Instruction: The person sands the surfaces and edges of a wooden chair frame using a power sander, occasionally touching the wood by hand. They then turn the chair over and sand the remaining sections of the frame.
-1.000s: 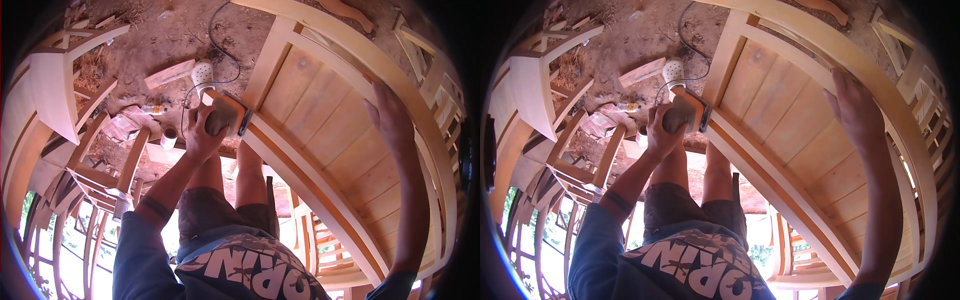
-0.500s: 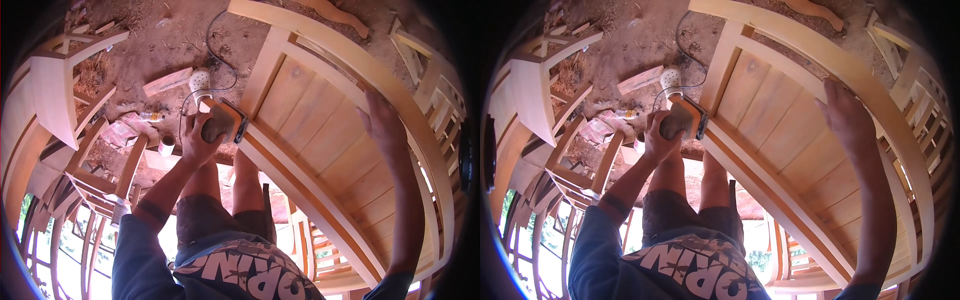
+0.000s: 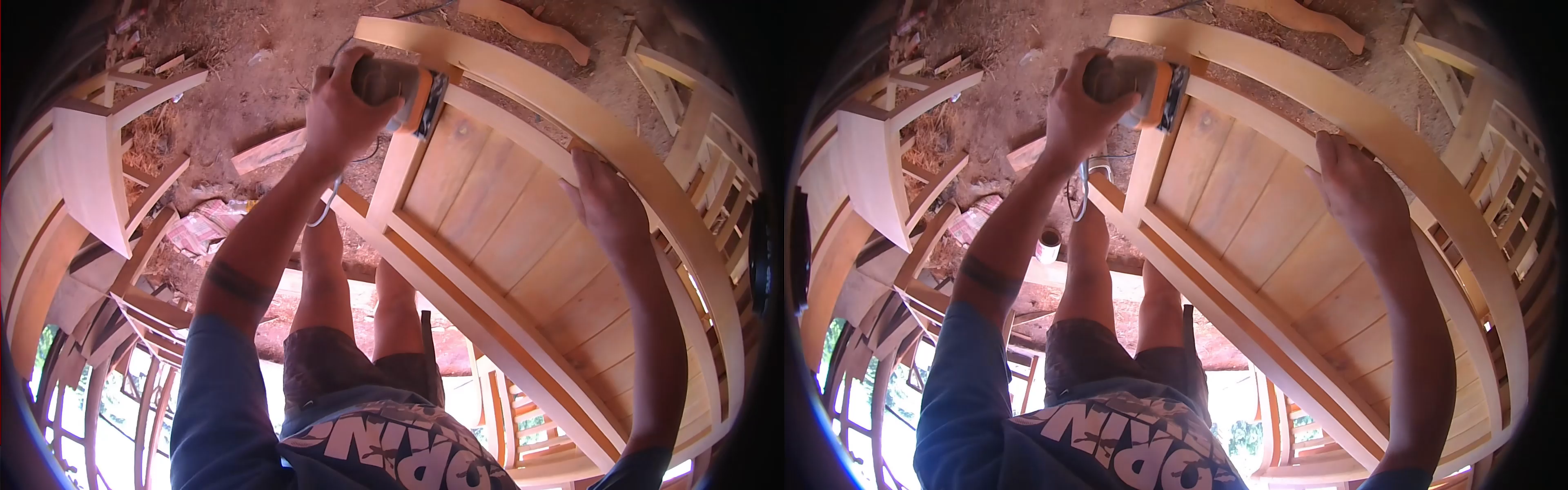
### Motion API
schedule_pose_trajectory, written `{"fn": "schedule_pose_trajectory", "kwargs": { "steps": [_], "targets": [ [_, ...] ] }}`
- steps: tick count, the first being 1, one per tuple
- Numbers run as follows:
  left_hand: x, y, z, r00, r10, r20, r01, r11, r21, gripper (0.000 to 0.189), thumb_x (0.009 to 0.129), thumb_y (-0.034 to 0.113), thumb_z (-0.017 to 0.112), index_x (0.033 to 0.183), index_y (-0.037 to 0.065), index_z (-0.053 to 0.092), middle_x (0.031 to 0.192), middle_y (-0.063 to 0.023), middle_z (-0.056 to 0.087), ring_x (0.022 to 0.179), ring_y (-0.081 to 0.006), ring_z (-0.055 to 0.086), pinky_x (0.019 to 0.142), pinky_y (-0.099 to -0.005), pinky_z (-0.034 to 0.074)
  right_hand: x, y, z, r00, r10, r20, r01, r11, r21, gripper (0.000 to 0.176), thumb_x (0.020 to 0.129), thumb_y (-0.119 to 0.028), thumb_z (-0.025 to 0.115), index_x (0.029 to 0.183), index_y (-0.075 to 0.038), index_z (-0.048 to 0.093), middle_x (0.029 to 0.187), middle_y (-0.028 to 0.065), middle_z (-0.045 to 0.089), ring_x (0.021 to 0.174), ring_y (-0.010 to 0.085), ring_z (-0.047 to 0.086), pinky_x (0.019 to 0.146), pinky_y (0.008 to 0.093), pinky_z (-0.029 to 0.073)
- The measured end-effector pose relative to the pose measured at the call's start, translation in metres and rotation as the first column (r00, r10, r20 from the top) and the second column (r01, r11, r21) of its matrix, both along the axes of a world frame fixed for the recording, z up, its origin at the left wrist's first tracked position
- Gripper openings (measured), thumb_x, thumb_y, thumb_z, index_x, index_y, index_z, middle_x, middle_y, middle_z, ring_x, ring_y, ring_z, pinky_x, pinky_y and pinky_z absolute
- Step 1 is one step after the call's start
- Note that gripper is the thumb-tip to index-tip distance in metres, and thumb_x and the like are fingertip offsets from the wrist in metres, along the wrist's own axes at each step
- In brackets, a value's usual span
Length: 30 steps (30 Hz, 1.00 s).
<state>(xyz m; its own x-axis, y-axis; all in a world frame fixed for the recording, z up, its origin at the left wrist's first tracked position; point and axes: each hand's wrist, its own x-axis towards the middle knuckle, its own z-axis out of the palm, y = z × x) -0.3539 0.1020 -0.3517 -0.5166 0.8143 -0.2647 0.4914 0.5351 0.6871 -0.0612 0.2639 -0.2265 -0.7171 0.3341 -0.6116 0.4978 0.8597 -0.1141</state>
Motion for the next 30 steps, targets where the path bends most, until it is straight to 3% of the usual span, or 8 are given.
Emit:
{"fn": "schedule_pose_trajectory", "kwargs": {
  "steps": [5, 6, 12, 16, 22, 26, 29, 30],
  "targets": [
    [-0.017, 0.048, -0.019, 0.996, -0.005, -0.089, 0.014, 0.995, 0.101, 0.064, 0.064, 0.028, 0.084, 0.122, 0.017, 0.059, 0.098, -0.0221, 0.065, 0.093, -0.0359, 0.067, 0.08, -0.0455, 0.059, -0.006, 0.0, 0.005, 0.998, 0.006, 0.058, -0.006, 1.0, 0.001, 0.047, 0.09, -0.021, 0.068, 0.125, 0.002, 0.048, 0.108, 0.0187, 0.063, 0.099, 0.0345, 0.065, 0.082, 0.0395, 0.056],
    [-0.021, 0.061, -0.011, 0.999, -0.006, -0.048, 0.012, 0.99, 0.14, 0.05, 0.074, 0.022, 0.076, 0.12, 0.01, 0.059, 0.099, -0.0231, 0.064, 0.089, -0.0407, 0.065, 0.081, -0.0459, 0.054, -0.007, 0.0, 0.006, 0.998, -0.003, 0.066, 0.004, 1.0, -0.004, 0.046, 0.09, -0.021, 0.068, 0.125, 0.002, 0.048, 0.109, 0.0188, 0.063, 0.098, 0.0345, 0.065, 0.081, 0.0395, 0.056],
    [-0.033, 0.045, -0.029, 0.999, -0.024, -0.041, 0.026, 0.998, 0.056, 0.066, 0.063, 0.028, 0.084, 0.123, 0.017, 0.058, 0.098, -0.0225, 0.065, 0.094, -0.0361, 0.067, 0.082, -0.0453, 0.059, -0.003, 0.0, 0.003, 1.0, 0.011, 0.016, -0.011, 1.0, 0.003, 0.045, 0.091, -0.022, 0.067, 0.124, 0.002, 0.049, 0.11, 0.0193, 0.063, 0.095, 0.0347, 0.066, 0.079, 0.0399, 0.057],
    [-0.019, 0.016, -0.016, 1.0, -0.025, 0.006, 0.025, 1.0, -0.007, 0.068, 0.065, 0.028, 0.086, 0.125, 0.015, 0.058, 0.106, -0.0191, 0.065, 0.097, -0.0332, 0.068, 0.087, -0.0425, 0.056, -0.002, -0.001, 0.002, 1.0, 0.001, 0.015, -0.001, 1.0, -0.016, 0.046, 0.091, -0.023, 0.067, 0.125, 0.003, 0.048, 0.11, 0.0196, 0.062, 0.095, 0.0349, 0.066, 0.078, 0.04, 0.057],
    [-0.032, 0.067, -0.035, 0.994, -0.049, -0.099, 0.063, 0.988, 0.14, 0.068, 0.064, 0.028, 0.084, 0.126, 0.018, 0.058, 0.106, -0.0234, 0.062, 0.092, -0.0383, 0.068, 0.083, -0.0456, 0.059, -0.008, 0.001, 0.006, 0.998, 0.027, 0.053, -0.027, 1.0, 0.01, 0.045, 0.091, -0.021, 0.066, 0.124, 0.004, 0.048, 0.108, 0.0199, 0.062, 0.093, 0.0348, 0.066, 0.077, 0.0396, 0.058],
    [-0.045, 0.093, -0.009, 0.999, -0.025, 0.022, 0.026, 0.999, -0.022, 0.06, 0.07, 0.022, 0.079, 0.124, 0.009, 0.056, 0.112, -0.0218, 0.064, 0.103, -0.0398, 0.064, 0.086, -0.0452, 0.053, -0.004, 0.001, 0.004, 0.999, 0.03, -0.031, -0.03, 1.0, -0.008, 0.045, 0.091, -0.021, 0.066, 0.123, 0.004, 0.048, 0.106, 0.0201, 0.062, 0.093, 0.0344, 0.066, 0.075, 0.0383, 0.058],
    [-0.04, 0.052, -0.042, 0.994, -0.054, -0.094, 0.063, 0.994, 0.094, 0.068, 0.065, 0.031, 0.086, 0.125, 0.018, 0.058, 0.107, -0.0177, 0.064, 0.095, -0.034, 0.067, 0.086, -0.0441, 0.057, -0.002, 0.001, 0.002, 0.998, 0.063, -0.028, -0.063, 0.998, 0.011, 0.044, 0.091, -0.02, 0.067, 0.123, 0.004, 0.048, 0.105, 0.0198, 0.061, 0.092, 0.0341, 0.066, 0.073, 0.0373, 0.058],
    [-0.034, 0.04, -0.029, 0.998, -0.044, -0.034, 0.045, 0.999, 0.023, 0.068, 0.065, 0.031, 0.086, 0.126, 0.018, 0.058, 0.106, -0.0183, 0.063, 0.097, -0.0344, 0.068, 0.085, -0.0442, 0.058, -0.002, 0.002, 0.002, 0.997, 0.066, -0.029, -0.066, 0.998, 0.012, 0.045, 0.091, -0.02, 0.067, 0.123, 0.004, 0.048, 0.104, 0.0197, 0.061, 0.091, 0.0341, 0.066, 0.073, 0.037, 0.058]
  ]
}}
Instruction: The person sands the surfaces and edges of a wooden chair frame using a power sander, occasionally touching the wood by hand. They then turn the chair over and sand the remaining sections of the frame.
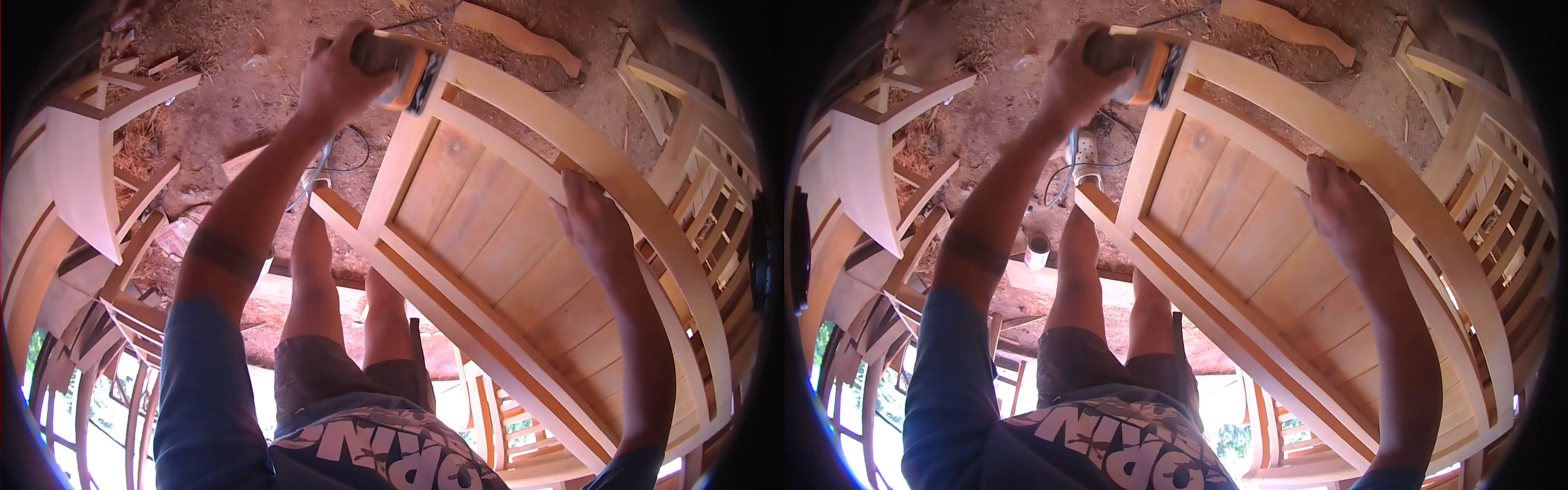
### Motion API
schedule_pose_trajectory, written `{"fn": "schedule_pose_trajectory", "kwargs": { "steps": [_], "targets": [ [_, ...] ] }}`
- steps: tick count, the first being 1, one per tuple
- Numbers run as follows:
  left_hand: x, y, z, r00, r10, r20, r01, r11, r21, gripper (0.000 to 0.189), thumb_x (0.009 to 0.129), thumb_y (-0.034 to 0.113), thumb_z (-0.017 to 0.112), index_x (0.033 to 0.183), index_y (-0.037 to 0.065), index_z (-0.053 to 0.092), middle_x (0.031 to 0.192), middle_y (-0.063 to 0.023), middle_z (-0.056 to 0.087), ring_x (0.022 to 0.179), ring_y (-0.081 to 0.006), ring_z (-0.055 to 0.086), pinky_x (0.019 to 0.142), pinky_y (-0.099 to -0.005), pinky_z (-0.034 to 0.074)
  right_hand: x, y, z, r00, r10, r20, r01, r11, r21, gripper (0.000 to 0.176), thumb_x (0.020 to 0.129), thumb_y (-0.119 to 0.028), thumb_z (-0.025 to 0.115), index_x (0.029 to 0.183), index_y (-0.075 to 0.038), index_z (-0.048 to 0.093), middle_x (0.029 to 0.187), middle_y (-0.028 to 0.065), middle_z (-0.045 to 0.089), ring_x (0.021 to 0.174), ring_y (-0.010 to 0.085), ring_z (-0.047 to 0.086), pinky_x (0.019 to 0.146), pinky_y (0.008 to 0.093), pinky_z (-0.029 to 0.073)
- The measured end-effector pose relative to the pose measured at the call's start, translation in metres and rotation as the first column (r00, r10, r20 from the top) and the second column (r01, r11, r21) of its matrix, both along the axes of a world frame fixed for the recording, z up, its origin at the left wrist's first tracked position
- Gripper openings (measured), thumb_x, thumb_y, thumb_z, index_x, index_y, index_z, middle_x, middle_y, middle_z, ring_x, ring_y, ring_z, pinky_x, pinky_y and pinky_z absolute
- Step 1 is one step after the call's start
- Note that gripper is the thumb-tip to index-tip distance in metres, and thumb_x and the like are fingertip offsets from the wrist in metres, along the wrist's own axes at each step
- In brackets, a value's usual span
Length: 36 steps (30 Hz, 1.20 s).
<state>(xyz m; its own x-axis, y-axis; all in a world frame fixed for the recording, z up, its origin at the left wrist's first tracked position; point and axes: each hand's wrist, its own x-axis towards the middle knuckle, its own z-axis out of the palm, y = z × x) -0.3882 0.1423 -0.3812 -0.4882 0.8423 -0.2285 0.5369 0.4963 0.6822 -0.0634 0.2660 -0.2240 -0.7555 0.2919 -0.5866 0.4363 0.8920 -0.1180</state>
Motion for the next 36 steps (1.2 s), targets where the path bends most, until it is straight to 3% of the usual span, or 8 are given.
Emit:
{"fn": "schedule_pose_trajectory", "kwargs": {
  "steps": [4, 8, 11, 15, 20, 24, 26, 36],
  "targets": [
    [0.014, -0.022, 0.014, 1.0, -0.006, 0.009, 0.006, 0.999, -0.043, 0.068, 0.066, 0.029, 0.086, 0.127, 0.019, 0.057, 0.104, -0.0197, 0.062, 0.096, -0.0347, 0.068, 0.083, -0.0426, 0.058, -0.002, -0.001, 0.001, 1.0, -0.006, 0.0, 0.006, 1.0, -0.011, 0.045, 0.09, -0.02, 0.067, 0.123, 0.005, 0.048, 0.102, 0.0196, 0.061, 0.09, 0.034, 0.066, 0.072, 0.0366, 0.058],
    [0.008, 0.009, 0.002, 0.999, 0.032, 0.006, -0.032, 0.999, 0.042, 0.067, 0.068, 0.029, 0.085, 0.127, 0.018, 0.057, 0.104, -0.0188, 0.062, 0.094, -0.0342, 0.069, 0.083, -0.0426, 0.058, -0.009, -0.002, 0.008, 0.997, -0.001, 0.077, 0.0, 1.0, 0.009, 0.046, 0.09, -0.02, 0.067, 0.124, 0.005, 0.047, 0.101, 0.0197, 0.06, 0.089, 0.0339, 0.066, 0.072, 0.0368, 0.058],
    [0.004, 0.012, 0.001, 0.999, -0.029, -0.026, 0.032, 0.995, 0.091, 0.068, 0.067, 0.028, 0.086, 0.127, 0.018, 0.056, 0.105, -0.0187, 0.062, 0.093, -0.0344, 0.068, 0.083, -0.0429, 0.058, -0.007, -0.003, 0.004, 0.998, 0.014, 0.054, -0.017, 0.999, 0.045, 0.045, 0.088, -0.023, 0.07, 0.118, 0.002, 0.049, 0.101, 0.0153, 0.059, 0.095, 0.0308, 0.064, 0.083, 0.0352, 0.055],
    [0.018, -0.033, 0.02, 0.998, -0.017, 0.066, 0.021, 0.997, -0.068, 0.067, 0.066, 0.025, 0.085, 0.126, 0.017, 0.056, 0.106, -0.0197, 0.061, 0.096, -0.0359, 0.067, 0.084, -0.044, 0.057, -0.004, -0.003, 0.003, 0.999, -0.024, 0.041, 0.024, 1.0, -0.002, 0.044, 0.088, -0.023, 0.069, 0.118, 0.002, 0.049, 0.101, 0.0154, 0.059, 0.095, 0.0306, 0.064, 0.084, 0.0353, 0.055],
    [0.022, -0.048, 0.028, 0.993, -0.051, 0.104, 0.059, 0.996, -0.071, 0.067, 0.067, 0.024, 0.085, 0.126, 0.016, 0.056, 0.106, -0.0198, 0.061, 0.095, -0.0356, 0.066, 0.085, -0.0431, 0.057, -0.002, -0.003, 0.001, 1.0, -0.015, -0.004, 0.015, 1.0, 0.022, 0.045, 0.088, -0.024, 0.07, 0.118, 0.002, 0.049, 0.1, 0.0155, 0.06, 0.094, 0.0307, 0.064, 0.084, 0.0359, 0.055],
    [0.015, -0.009, 0.022, 0.991, -0.1, 0.087, 0.098, 0.995, 0.024, 0.067, 0.068, 0.023, 0.084, 0.128, 0.015, 0.054, 0.108, -0.0198, 0.06, 0.098, -0.0352, 0.066, 0.087, -0.0433, 0.056, -0.004, -0.005, 0.004, 0.999, -0.024, 0.034, 0.023, 1.0, 0.015, 0.045, 0.088, -0.022, 0.069, 0.12, 0.002, 0.048, 0.102, 0.0174, 0.06, 0.094, 0.0324, 0.065, 0.08, 0.0368, 0.057],
    [0.012, -0.005, 0.026, 0.991, -0.089, 0.104, 0.091, 0.996, -0.019, 0.067, 0.068, 0.023, 0.084, 0.128, 0.015, 0.055, 0.108, -0.0193, 0.06, 0.099, -0.0347, 0.065, 0.088, -0.0429, 0.056, -0.004, -0.002, 0.003, 1.0, -0.019, 0.023, 0.02, 1.0, -0.004, 0.045, 0.09, -0.02, 0.068, 0.122, 0.004, 0.047, 0.106, 0.0206, 0.061, 0.093, 0.0361, 0.066, 0.075, 0.0389, 0.058],
    [0.004, -0.013, 0.026, 0.987, -0.118, 0.109, 0.128, 0.989, -0.081, 0.068, 0.067, 0.023, 0.085, 0.128, 0.016, 0.056, 0.109, -0.0185, 0.059, 0.101, -0.033, 0.065, 0.089, -0.0414, 0.055, -0.007, -0.002, 0.004, 0.995, -0.045, 0.09, 0.047, 0.999, -0.015, 0.043, 0.091, -0.021, 0.067, 0.122, 0.002, 0.048, 0.106, 0.0195, 0.061, 0.093, 0.0341, 0.066, 0.076, 0.0386, 0.058]
  ]
}}
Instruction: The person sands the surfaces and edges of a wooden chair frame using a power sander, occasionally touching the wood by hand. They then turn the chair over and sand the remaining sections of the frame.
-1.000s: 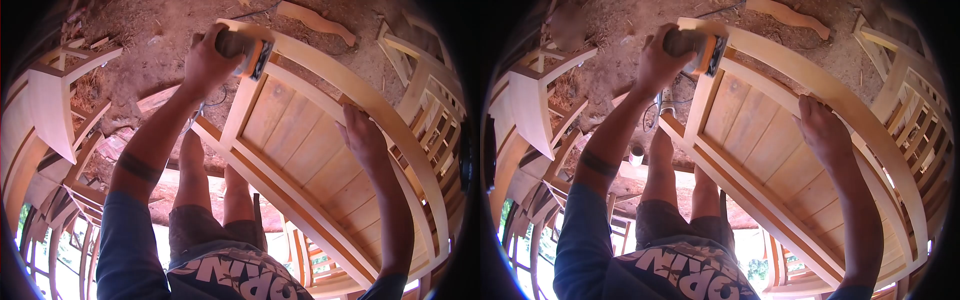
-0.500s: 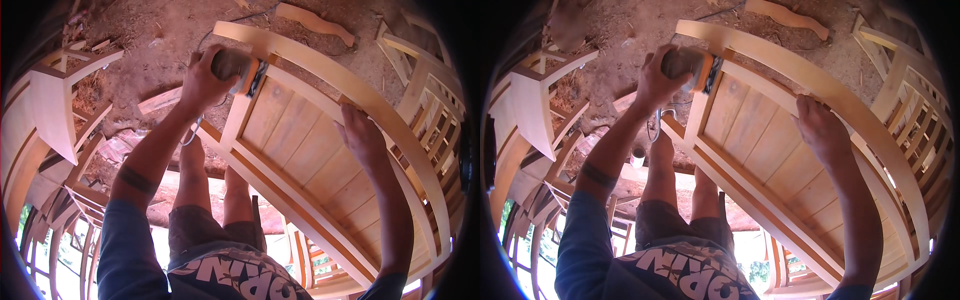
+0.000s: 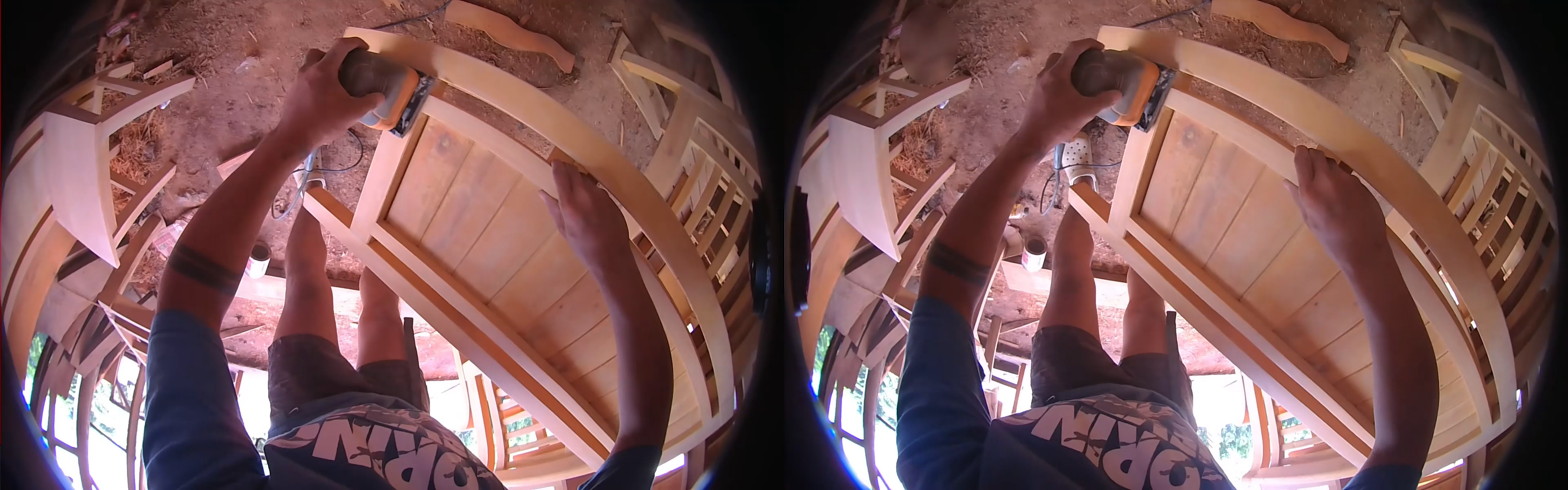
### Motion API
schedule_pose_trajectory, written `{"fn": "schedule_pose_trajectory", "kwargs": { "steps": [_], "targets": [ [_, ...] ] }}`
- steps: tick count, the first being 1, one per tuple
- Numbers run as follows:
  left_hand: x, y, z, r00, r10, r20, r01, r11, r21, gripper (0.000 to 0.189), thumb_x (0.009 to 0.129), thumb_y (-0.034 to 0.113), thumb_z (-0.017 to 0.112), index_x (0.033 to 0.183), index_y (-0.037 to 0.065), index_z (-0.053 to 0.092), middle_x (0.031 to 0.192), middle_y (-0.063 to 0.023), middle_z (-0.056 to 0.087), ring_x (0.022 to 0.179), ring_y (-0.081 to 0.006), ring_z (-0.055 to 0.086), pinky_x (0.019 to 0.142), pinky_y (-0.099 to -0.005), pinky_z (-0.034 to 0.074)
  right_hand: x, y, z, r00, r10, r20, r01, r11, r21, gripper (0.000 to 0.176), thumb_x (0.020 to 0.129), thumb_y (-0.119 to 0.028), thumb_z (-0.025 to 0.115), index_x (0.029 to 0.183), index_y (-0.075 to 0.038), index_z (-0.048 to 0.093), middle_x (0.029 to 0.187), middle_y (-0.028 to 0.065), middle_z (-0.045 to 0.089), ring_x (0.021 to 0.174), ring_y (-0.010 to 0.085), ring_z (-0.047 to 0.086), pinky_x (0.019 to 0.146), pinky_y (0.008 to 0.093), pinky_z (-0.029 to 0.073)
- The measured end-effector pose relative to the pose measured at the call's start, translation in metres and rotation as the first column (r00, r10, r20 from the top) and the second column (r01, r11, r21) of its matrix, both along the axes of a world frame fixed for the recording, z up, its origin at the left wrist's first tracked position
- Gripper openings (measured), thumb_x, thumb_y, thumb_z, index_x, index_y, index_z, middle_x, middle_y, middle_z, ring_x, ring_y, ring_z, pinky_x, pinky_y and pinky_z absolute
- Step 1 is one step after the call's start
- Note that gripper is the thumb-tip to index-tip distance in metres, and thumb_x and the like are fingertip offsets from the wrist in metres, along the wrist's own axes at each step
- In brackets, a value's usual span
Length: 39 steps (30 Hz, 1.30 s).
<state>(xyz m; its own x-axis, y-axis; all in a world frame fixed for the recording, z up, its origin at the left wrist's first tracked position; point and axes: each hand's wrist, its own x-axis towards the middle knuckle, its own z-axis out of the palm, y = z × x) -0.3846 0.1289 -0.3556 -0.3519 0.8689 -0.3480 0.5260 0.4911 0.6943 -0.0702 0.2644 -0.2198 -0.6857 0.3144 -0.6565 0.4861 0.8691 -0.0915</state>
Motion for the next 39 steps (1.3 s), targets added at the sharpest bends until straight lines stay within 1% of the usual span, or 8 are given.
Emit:
{"fn": "schedule_pose_trajectory", "kwargs": {
  "steps": [4, 7, 16, 23, 28, 34, 37, 39],
  "targets": [
    [0.007, 0.002, 0.002, 1.0, -0.026, 0.011, 0.025, 0.995, 0.096, 0.069, 0.067, 0.025, 0.084, 0.129, 0.016, 0.055, 0.11, -0.019, 0.059, 0.1, -0.0331, 0.065, 0.089, -0.0411, 0.055, 0.002, -0.001, -0.001, 1.0, 0.012, 0.003, -0.012, 1.0, 0.013, 0.043, 0.091, -0.021, 0.067, 0.121, 0.002, 0.048, 0.106, 0.0192, 0.061, 0.093, 0.0339, 0.066, 0.076, 0.0382, 0.058],
    [-0.004, 0.0, -0.012, 1.0, -0.002, -0.016, 0.003, 0.999, 0.038, 0.069, 0.068, 0.026, 0.084, 0.13, 0.016, 0.055, 0.111, -0.0189, 0.059, 0.1, -0.0333, 0.065, 0.089, -0.0411, 0.055, 0.008, 0.0, -0.004, 0.999, 0.025, -0.036, -0.024, 0.999, 0.021, 0.043, 0.091, -0.021, 0.067, 0.121, 0.002, 0.048, 0.105, 0.0191, 0.061, 0.093, 0.0339, 0.066, 0.076, 0.0379, 0.058],
    [0.006, 0.003, 0.0, 1.0, -0.012, 0.023, 0.01, 0.993, 0.118, 0.067, 0.065, 0.027, 0.083, 0.127, 0.018, 0.058, 0.106, -0.0227, 0.059, 0.097, -0.0393, 0.066, 0.086, -0.0444, 0.057, 0.004, 0.0, -0.004, 0.999, 0.021, -0.037, -0.021, 1.0, 0.011, 0.045, 0.089, -0.019, 0.069, 0.122, 0.002, 0.047, 0.105, 0.0191, 0.061, 0.094, 0.0342, 0.065, 0.078, 0.0381, 0.058],
    [-0.014, -0.002, -0.025, 1.0, 0.02, 0.003, -0.02, 0.997, 0.072, 0.066, 0.065, 0.024, 0.082, 0.126, 0.018, 0.058, 0.105, -0.0224, 0.06, 0.096, -0.0386, 0.066, 0.087, -0.0432, 0.057, 0.006, 0.0, -0.005, 0.997, -0.006, -0.077, 0.005, 1.0, -0.014, 0.044, 0.088, -0.018, 0.07, 0.12, 0.003, 0.048, 0.105, 0.0197, 0.062, 0.094, 0.0342, 0.065, 0.077, 0.0384, 0.058],
    [0.005, 0.008, 0.006, 0.999, -0.034, 0.034, 0.033, 0.999, 0.021, 0.068, 0.068, 0.026, 0.083, 0.129, 0.016, 0.056, 0.112, -0.019, 0.059, 0.103, -0.0325, 0.065, 0.09, -0.0403, 0.055, 0.002, 0.0, -0.003, 0.998, 0.027, -0.061, -0.025, 0.999, 0.021, 0.043, 0.09, -0.02, 0.068, 0.12, 0.004, 0.049, 0.104, 0.0204, 0.062, 0.092, 0.0344, 0.066, 0.076, 0.0384, 0.058],
    [-0.021, -0.007, -0.035, 0.999, 0.039, -0.02, -0.038, 0.999, 0.033, 0.07, 0.067, 0.022, 0.084, 0.131, 0.02, 0.055, 0.111, -0.02, 0.058, 0.1, -0.0356, 0.065, 0.089, -0.0431, 0.056, -0.001, -0.001, 0.001, 0.999, 0.05, -0.022, -0.049, 0.998, 0.048, 0.044, 0.089, -0.024, 0.07, 0.117, 0.002, 0.049, 0.103, 0.0177, 0.061, 0.094, 0.0318, 0.065, 0.079, 0.0359, 0.057],
    [-0.024, -0.013, -0.055, 0.975, -0.066, -0.214, 0.035, 0.989, -0.144, 0.071, 0.066, 0.021, 0.084, 0.131, 0.021, 0.055, 0.113, -0.021, 0.057, 0.1, -0.0369, 0.065, 0.089, -0.044, 0.057, 0.001, -0.004, 0.001, 0.998, 0.052, -0.029, -0.051, 0.997, 0.055, 0.043, 0.088, -0.025, 0.07, 0.115, 0.001, 0.048, 0.102, 0.0167, 0.06, 0.096, 0.0309, 0.065, 0.08, 0.0353, 0.057],
    [-0.026, -0.017, -0.064, 0.986, 0.069, -0.151, -0.084, 0.992, -0.094, 0.069, 0.063, 0.024, 0.082, 0.128, 0.026, 0.058, 0.109, -0.0218, 0.059, 0.095, -0.0403, 0.067, 0.084, -0.0474, 0.057, -0.001, 0.001, -0.003, 0.999, 0.042, -0.025, -0.04, 0.998, 0.056, 0.043, 0.088, -0.024, 0.07, 0.115, 0.002, 0.048, 0.103, 0.0174, 0.06, 0.096, 0.0317, 0.065, 0.079, 0.0362, 0.058]
  ]
}}
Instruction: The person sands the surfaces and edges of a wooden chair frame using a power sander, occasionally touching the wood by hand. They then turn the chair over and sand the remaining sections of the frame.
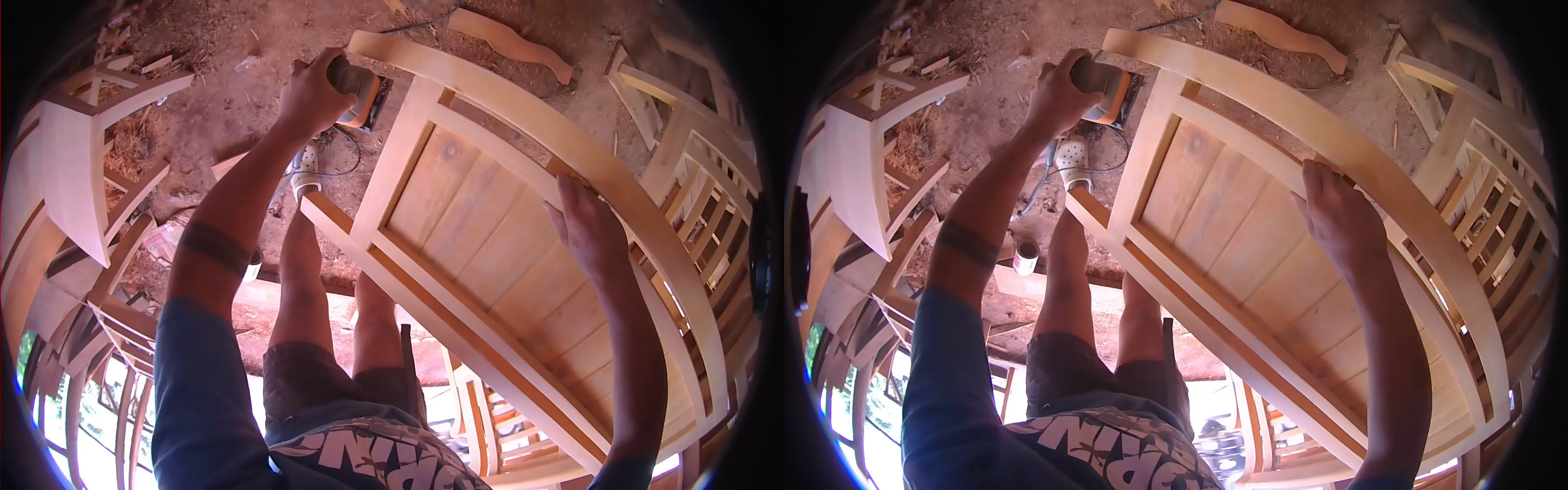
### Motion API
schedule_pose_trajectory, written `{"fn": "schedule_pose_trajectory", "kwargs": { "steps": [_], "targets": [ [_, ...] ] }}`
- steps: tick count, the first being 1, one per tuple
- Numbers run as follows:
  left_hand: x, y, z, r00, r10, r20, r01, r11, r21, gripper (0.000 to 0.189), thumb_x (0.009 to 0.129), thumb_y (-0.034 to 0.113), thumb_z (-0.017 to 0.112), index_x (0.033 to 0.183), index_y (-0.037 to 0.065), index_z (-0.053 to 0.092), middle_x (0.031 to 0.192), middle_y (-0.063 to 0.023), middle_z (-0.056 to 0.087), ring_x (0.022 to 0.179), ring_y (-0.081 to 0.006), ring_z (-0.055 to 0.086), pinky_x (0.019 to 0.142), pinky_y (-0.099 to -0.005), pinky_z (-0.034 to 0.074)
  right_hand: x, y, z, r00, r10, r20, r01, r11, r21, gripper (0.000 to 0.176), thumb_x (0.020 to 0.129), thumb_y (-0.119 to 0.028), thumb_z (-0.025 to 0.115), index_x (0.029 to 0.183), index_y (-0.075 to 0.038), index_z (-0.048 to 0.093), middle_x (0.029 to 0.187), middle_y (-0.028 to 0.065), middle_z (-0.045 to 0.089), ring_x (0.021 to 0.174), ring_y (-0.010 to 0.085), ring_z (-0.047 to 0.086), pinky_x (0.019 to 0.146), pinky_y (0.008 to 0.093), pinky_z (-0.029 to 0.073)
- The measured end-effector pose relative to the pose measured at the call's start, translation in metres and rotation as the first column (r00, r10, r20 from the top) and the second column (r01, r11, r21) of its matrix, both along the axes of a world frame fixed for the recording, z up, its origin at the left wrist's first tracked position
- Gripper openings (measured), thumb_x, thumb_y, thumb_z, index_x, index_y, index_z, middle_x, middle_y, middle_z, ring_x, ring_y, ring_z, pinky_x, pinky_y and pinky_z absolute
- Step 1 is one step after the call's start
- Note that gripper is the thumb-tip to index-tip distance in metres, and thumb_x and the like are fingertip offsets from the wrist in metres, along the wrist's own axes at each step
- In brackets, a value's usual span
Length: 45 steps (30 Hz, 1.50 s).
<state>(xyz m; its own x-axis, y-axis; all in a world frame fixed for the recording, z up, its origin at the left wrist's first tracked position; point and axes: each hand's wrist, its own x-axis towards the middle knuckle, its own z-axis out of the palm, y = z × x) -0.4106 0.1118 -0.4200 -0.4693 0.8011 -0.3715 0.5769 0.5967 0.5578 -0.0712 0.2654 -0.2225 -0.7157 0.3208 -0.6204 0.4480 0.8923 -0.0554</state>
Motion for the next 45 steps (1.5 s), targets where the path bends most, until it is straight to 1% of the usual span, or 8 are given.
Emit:
{"fn": "schedule_pose_trajectory", "kwargs": {
  "steps": [6, 11, 20, 23, 29, 35, 38, 45],
  "targets": [
    [0.014, -0.05, 0.041, 0.953, 0.176, 0.246, -0.189, 0.981, 0.03, 0.07, 0.062, 0.022, 0.084, 0.127, 0.021, 0.058, 0.108, -0.02, 0.06, 0.095, -0.0356, 0.067, 0.085, -0.0435, 0.057, 0.003, -0.002, 0.002, 0.999, -0.052, 0.005, 0.052, 0.998, -0.037, 0.047, 0.091, -0.024, 0.067, 0.125, 0.003, 0.049, 0.107, 0.0186, 0.062, 0.097, 0.0345, 0.065, 0.081, 0.041, 0.056],
    [0.041, -0.064, 0.073, 0.97, 0.089, 0.227, -0.116, 0.987, 0.108, 0.067, 0.064, 0.017, 0.084, 0.126, 0.015, 0.058, 0.107, -0.0166, 0.062, 0.101, -0.0326, 0.065, 0.088, -0.0419, 0.054, 0.0, -0.004, 0.004, 0.996, -0.084, 0.029, 0.085, 0.996, -0.035, 0.046, 0.09, -0.024, 0.068, 0.124, 0.001, 0.05, 0.106, 0.018, 0.062, 0.097, 0.034, 0.065, 0.081, 0.0409, 0.056],
    [0.035, -0.012, 0.056, 0.98, -0.002, 0.197, -0.038, 0.979, 0.199, 0.069, 0.066, 0.02, 0.084, 0.129, 0.015, 0.057, 0.111, -0.0177, 0.06, 0.101, -0.0336, 0.065, 0.09, -0.0419, 0.055, 0.001, -0.002, 0.003, 1.0, -0.001, -0.008, 0.001, 1.0, -0.012, 0.044, 0.09, -0.022, 0.068, 0.12, 0.003, 0.047, 0.106, 0.0191, 0.06, 0.092, 0.0325, 0.067, 0.074, 0.0369, 0.059],
    [0.027, 0.012, 0.063, 0.956, 0.054, 0.288, -0.082, 0.993, 0.085, 0.07, 0.066, 0.021, 0.084, 0.129, 0.015, 0.056, 0.11, -0.0175, 0.061, 0.103, -0.0323, 0.065, 0.091, -0.0412, 0.054, 0.005, -0.002, 0.001, 0.994, 0.036, -0.103, -0.036, 0.999, -0.001, 0.043, 0.09, -0.021, 0.067, 0.12, 0.003, 0.047, 0.107, 0.0201, 0.06, 0.093, 0.0332, 0.067, 0.075, 0.0376, 0.059],
    [0.025, -0.038, 0.045, 0.963, -0.021, 0.269, -0.009, 0.994, 0.108, 0.07, 0.067, 0.018, 0.085, 0.129, 0.011, 0.053, 0.112, -0.0167, 0.061, 0.107, -0.0298, 0.064, 0.092, -0.0391, 0.053, 0.002, -0.001, 0.001, 0.998, 0.002, -0.069, -0.005, 0.999, -0.036, 0.042, 0.09, -0.02, 0.067, 0.119, 0.004, 0.048, 0.107, 0.0205, 0.06, 0.094, 0.0342, 0.066, 0.076, 0.0376, 0.059],
    [-0.004, -0.024, -0.001, 0.74, 0.024, 0.672, -0.158, 0.978, 0.139, 0.071, 0.067, 0.018, 0.089, 0.127, 0.008, 0.053, 0.118, -0.0157, 0.062, 0.105, -0.026, 0.063, 0.094, -0.0349, 0.052, 0.003, -0.002, 0.002, 0.998, 0.022, -0.064, -0.022, 1.0, -0.004, 0.04, 0.09, -0.021, 0.067, 0.118, 0.003, 0.049, 0.105, 0.0198, 0.061, 0.093, 0.0339, 0.066, 0.075, 0.0376, 0.059],
    [-0.021, -0.003, -0.01, 0.533, 0.112, 0.839, -0.174, 0.985, -0.021, 0.078, 0.068, 0.016, 0.088, 0.135, 0.006, 0.049, 0.119, -0.0139, 0.062, 0.107, -0.0255, 0.062, 0.095, -0.0377, 0.051, 0.002, -0.002, 0.003, 0.999, 0.0, -0.052, -0.001, 1.0, -0.025, 0.042, 0.09, -0.022, 0.067, 0.118, 0.003, 0.049, 0.105, 0.0196, 0.061, 0.094, 0.0334, 0.066, 0.075, 0.0376, 0.059],
    [-0.023, -0.002, -0.033, 0.403, 0.13, 0.906, -0.2, 0.979, -0.051, 0.077, 0.073, 0.018, 0.082, 0.141, 0.008, 0.045, 0.125, -0.0147, 0.056, 0.113, -0.0263, 0.057, 0.096, -0.0394, 0.048, 0.002, -0.002, 0.001, 0.999, 0.033, -0.04, -0.033, 0.999, 0.009, 0.042, 0.091, -0.023, 0.067, 0.119, 0.003, 0.048, 0.105, 0.0188, 0.062, 0.094, 0.0322, 0.066, 0.075, 0.0372, 0.059]
  ]
}}
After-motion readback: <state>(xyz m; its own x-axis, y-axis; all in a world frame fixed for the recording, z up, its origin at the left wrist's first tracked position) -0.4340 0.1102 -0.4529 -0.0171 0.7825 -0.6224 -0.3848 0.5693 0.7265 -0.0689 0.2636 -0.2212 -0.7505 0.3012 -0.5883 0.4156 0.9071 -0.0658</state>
